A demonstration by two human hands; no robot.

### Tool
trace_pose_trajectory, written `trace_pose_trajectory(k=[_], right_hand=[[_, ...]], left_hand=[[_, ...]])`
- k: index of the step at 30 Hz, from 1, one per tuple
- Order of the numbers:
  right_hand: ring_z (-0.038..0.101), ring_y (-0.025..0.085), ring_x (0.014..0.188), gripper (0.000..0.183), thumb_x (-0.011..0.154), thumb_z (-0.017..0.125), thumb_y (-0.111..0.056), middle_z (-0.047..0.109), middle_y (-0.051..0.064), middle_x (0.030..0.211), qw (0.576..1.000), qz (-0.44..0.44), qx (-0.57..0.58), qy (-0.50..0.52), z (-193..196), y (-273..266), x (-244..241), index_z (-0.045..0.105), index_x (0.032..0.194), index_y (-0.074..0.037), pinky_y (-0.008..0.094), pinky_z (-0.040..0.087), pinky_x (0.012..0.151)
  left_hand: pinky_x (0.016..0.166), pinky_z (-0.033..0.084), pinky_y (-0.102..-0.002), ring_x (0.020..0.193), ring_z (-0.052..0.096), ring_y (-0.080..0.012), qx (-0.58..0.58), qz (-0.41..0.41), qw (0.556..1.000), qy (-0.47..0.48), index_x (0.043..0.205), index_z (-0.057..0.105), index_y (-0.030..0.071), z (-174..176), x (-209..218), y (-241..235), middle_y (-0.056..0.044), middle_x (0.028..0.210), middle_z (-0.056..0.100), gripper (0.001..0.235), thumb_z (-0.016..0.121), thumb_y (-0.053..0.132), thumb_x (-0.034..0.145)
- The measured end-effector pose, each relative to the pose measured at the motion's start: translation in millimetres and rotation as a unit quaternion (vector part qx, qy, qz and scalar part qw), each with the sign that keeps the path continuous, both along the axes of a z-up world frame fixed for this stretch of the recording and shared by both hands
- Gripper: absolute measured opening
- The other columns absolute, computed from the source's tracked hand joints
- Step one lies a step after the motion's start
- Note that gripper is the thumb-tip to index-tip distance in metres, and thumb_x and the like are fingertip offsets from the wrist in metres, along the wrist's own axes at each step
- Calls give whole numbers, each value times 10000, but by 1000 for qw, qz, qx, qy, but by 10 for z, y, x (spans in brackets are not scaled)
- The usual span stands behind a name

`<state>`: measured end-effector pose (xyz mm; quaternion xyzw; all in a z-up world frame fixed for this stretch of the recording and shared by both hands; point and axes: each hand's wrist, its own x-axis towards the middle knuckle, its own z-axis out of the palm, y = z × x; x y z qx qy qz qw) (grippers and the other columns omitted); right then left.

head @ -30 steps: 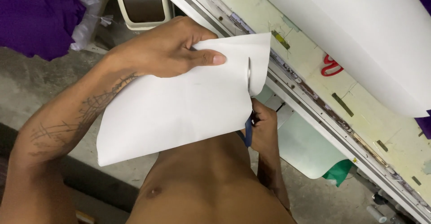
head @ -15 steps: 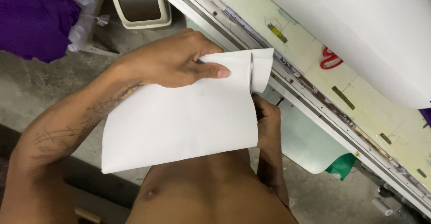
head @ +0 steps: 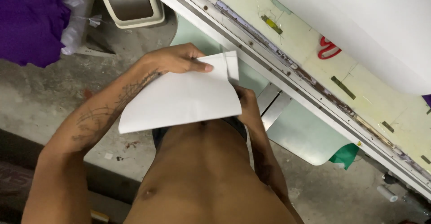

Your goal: Cutting white stabilizer material into smaller pieces and folding them for use in embroidery.

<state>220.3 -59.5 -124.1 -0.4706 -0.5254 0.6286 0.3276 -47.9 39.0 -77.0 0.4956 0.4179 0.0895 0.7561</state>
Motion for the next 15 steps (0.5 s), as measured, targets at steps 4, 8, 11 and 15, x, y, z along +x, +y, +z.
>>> trace_pose_trajectory(k=[4,8,11,15], right_hand=[[555,115,591,159,842,843,-145,673,94,606,990,-26,-111,-80,148,15,-87,745,769,-42,265,428,550],[594,155,536,169,833,822,-67,635,110,580,976,-109,-119,-144,353,241,189,672,764,-30,260,452,563],[626,280,715,152,920,774,-61,672,204,743,926,-127,28,-353,258,546,452,674,923,54,379,500,678],[591,323,962,219,1045,655,-91,592,184,1075,812,-96,216,-533,153,666,580,650,1205,58,408,485,810]], left_hand=[[485,557,-296,520,636,-161,-73,36,996,-29,951,777,10,-64,-108,-150,-98,674,680,206,725,209,956],[482,574,-307,526,649,-166,-79,89,992,-41,1024,774,20,-112,-374,-295,-92,689,696,249,731,248,935],[479,568,-290,538,657,-156,-68,138,987,-45,1058,754,20,-111,-634,-387,-90,710,706,268,720,261,944],[518,601,-335,564,696,-188,-105,296,949,-33,1131,690,-37,-351,-954,-642,-129,779,712,365,731,276,948]])
